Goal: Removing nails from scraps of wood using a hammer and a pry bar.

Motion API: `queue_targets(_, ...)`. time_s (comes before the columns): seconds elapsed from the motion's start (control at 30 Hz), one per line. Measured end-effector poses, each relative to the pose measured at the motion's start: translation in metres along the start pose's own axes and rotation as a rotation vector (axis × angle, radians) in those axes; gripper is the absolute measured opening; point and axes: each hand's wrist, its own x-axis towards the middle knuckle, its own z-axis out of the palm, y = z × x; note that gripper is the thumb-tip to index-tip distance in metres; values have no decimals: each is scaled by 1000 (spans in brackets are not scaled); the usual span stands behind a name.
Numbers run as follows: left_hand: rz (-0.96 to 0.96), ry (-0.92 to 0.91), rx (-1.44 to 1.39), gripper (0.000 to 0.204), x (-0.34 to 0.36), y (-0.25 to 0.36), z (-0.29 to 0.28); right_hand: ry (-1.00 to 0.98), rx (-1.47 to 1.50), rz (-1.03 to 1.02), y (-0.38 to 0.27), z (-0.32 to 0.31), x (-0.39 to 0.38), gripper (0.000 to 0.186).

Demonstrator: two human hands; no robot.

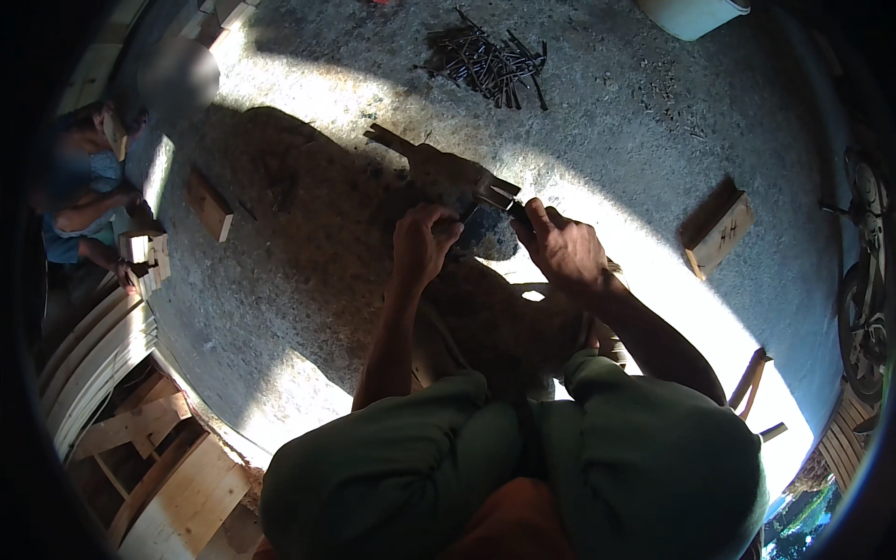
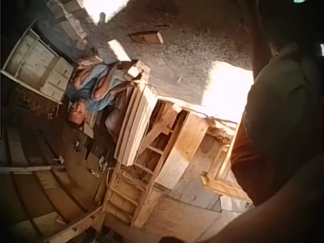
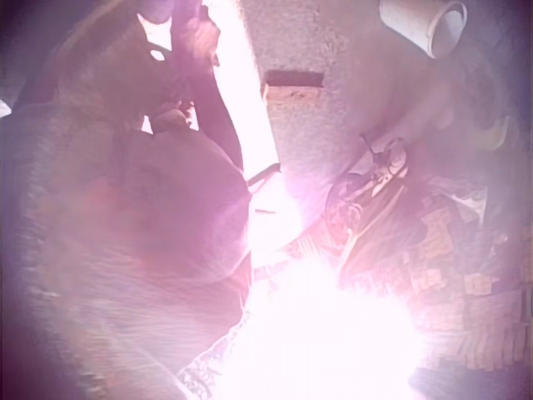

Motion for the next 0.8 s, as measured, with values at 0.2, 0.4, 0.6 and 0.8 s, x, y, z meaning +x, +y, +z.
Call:
queue_targets(0.2, 34, 21, 65, 15, 8, 3, 6, 85, -229, -185, 3, 14, -14, 27)
queue_targets(0.4, 63, 83, 72, 13, -2, -3, -14, 128, -313, -139, -5, 34, -25, 35)
queue_targets(0.6, 28, 25, 64, 12, -9, -3, 19, 174, -202, -32, 63, 71, -41, 33)
queue_targets(0.8, 34, 84, 72, 9, -8, -5, 4, 258, -88, -118, 56, 63, -19, 32)
